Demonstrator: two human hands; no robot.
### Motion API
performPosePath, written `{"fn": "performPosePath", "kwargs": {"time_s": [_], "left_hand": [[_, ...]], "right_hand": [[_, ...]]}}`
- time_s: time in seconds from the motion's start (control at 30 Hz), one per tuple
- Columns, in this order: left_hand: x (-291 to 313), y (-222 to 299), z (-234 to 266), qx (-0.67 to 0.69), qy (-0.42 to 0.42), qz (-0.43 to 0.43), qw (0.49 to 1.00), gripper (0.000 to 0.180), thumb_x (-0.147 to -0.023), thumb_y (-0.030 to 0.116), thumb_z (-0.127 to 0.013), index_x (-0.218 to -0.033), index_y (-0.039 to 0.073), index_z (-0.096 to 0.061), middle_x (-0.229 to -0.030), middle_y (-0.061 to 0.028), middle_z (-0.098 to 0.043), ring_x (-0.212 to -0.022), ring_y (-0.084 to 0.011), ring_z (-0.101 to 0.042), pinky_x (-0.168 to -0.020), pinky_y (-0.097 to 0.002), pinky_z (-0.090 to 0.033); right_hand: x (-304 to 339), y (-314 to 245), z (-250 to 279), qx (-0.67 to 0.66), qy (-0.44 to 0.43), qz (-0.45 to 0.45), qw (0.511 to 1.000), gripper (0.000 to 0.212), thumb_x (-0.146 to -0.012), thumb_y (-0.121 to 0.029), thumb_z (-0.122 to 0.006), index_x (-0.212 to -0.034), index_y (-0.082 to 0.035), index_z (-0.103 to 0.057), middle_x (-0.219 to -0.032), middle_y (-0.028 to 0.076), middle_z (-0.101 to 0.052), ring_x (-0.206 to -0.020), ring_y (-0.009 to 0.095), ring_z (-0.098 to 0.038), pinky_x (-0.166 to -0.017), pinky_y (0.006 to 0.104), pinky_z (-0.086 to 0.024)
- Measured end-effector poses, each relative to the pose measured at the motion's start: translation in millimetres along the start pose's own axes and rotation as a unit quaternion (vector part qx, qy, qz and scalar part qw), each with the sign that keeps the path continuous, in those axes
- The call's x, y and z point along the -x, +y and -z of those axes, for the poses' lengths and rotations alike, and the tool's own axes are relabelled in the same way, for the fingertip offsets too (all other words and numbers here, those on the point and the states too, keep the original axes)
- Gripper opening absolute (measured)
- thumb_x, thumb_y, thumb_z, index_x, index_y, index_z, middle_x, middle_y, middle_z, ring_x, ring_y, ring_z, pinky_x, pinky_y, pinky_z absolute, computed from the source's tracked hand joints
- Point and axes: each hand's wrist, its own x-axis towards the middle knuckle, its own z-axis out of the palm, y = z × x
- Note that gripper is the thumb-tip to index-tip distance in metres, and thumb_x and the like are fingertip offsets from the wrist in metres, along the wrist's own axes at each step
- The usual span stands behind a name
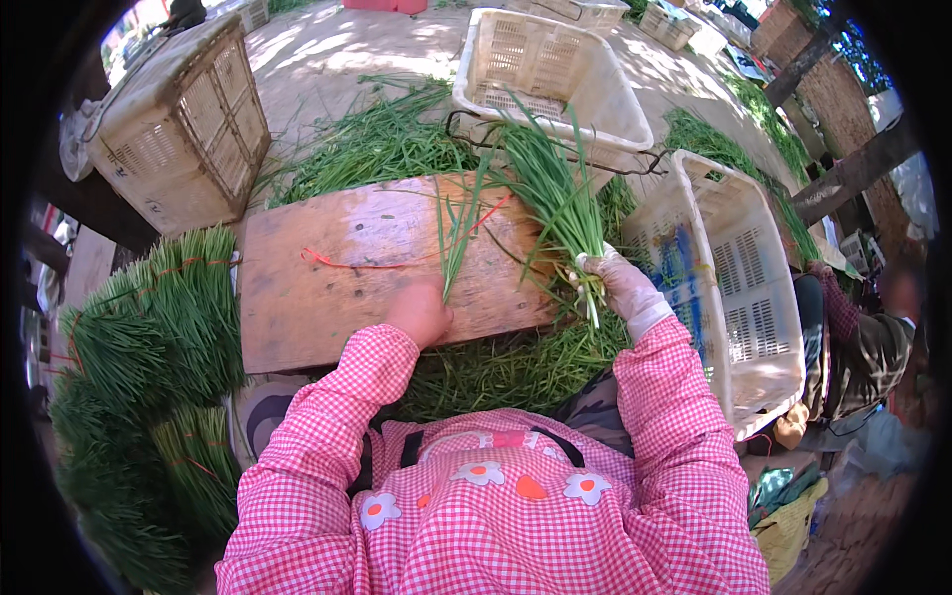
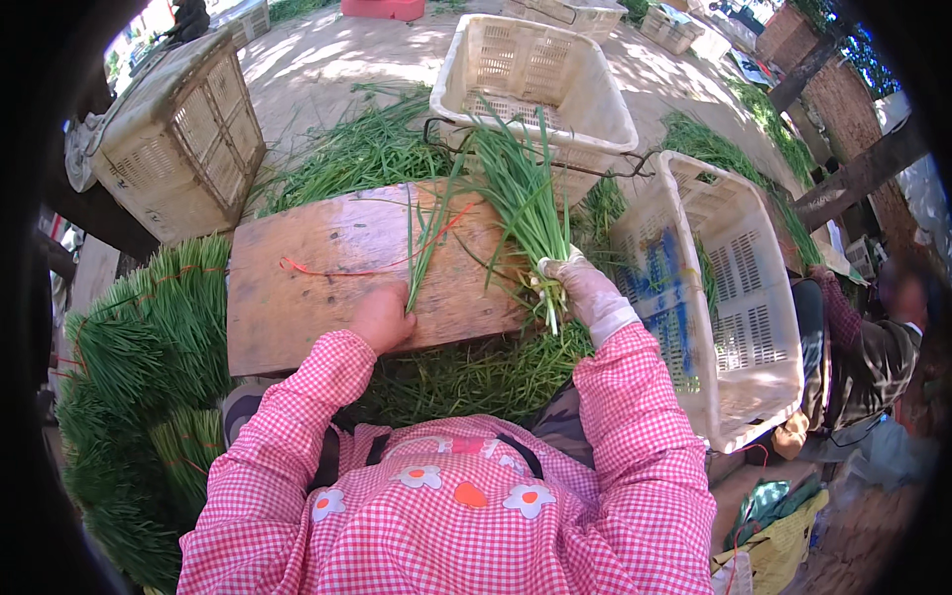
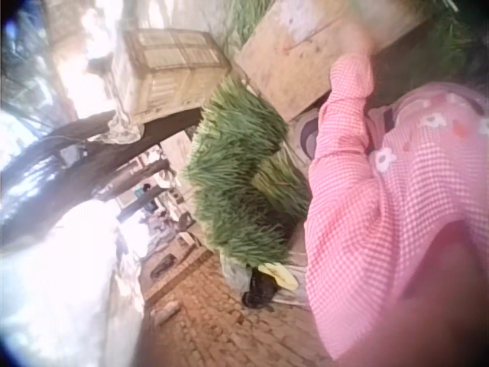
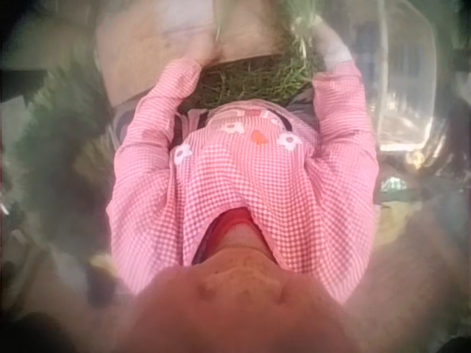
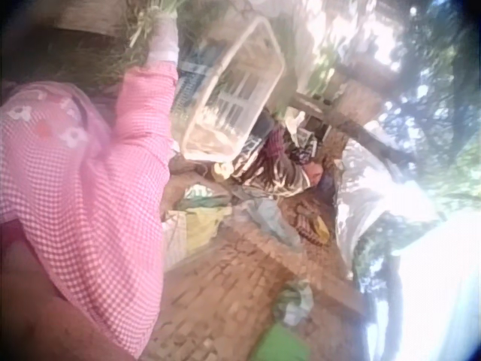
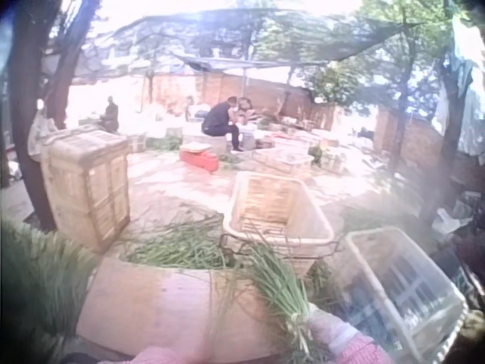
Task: The person bundles green stalks by hand, secures them with red rubber bands, and places the completed bunches into stacks.
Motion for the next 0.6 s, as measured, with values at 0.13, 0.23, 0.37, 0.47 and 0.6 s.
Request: {"fn": "performPosePath", "kwargs": {"time_s": [0.13, 0.23, 0.37, 0.47, 0.6], "left_hand": [[-4.6, 9.3, 12.5, 0.105, -0.051, 0.057, 0.992, 0.023, -0.076, 0.012, -0.058, -0.096, 0.000, -0.055, -0.080, -0.0162, -0.062, -0.075, -0.0286, -0.062, -0.068, -0.0391, -0.049], [-7.8, 11.1, 2.9, 0.356, -0.112, 0.096, 0.923, 0.026, -0.083, 0.006, -0.052, -0.108, 0.002, -0.049, -0.078, -0.0091, -0.063, -0.071, -0.0177, -0.061, -0.061, -0.0310, -0.048], [-4.4, 31.7, -3.7, 0.572, -0.204, 0.113, 0.787, 0.037, -0.087, 0.005, -0.050, -0.122, 0.005, -0.039, -0.088, -0.0055, -0.062, -0.071, -0.0105, -0.058, -0.064, -0.0253, -0.047], [4.0, 42.6, -17.1, 0.600, -0.216, 0.099, 0.764, 0.035, -0.086, 0.010, -0.056, -0.118, 0.006, -0.043, -0.092, -0.0043, -0.061, -0.073, -0.0104, -0.057, -0.067, -0.0247, -0.047], [12.0, 68.4, -26.1, 0.375, -0.086, -0.053, 0.922, 0.031, -0.079, 0.015, -0.064, -0.104, 0.001, -0.053, -0.087, -0.0126, -0.060, -0.077, -0.0221, -0.060, -0.070, -0.0336, -0.048]], "right_hand": [[11.3, -12.1, 3.6, -0.123, 0.013, -0.048, 0.991, 0.015, -0.091, -0.011, -0.048, -0.105, -0.005, -0.046, -0.083, 0.010, -0.059, -0.057, 0.016, -0.055, -0.045, 0.0246, -0.047], [15.5, -18.2, -4.8, -0.221, 0.031, -0.059, 0.973, 0.010, -0.092, -0.013, -0.048, -0.097, -0.005, -0.049, -0.080, 0.010, -0.060, -0.055, 0.015, -0.052, -0.046, 0.0252, -0.047], [24.2, -8.6, -8.5, -0.144, 0.043, 0.035, 0.988, 0.011, -0.091, -0.012, -0.049, -0.099, -0.005, -0.049, -0.083, 0.009, -0.061, -0.060, 0.014, -0.054, -0.047, 0.0246, -0.046], [29.8, 33.4, -40.2, 0.033, 0.057, 0.066, 0.996, 0.027, -0.088, -0.014, -0.056, -0.112, -0.005, -0.047, -0.092, 0.006, -0.060, -0.068, 0.012, -0.056, -0.055, 0.0245, -0.047], [18.6, 89.3, -58.3, 0.088, 0.051, 0.154, 0.983, 0.036, -0.086, -0.020, -0.063, -0.115, -0.009, -0.047, -0.100, -0.002, -0.054, -0.086, 0.007, -0.052, -0.067, 0.0239, -0.046]]}}
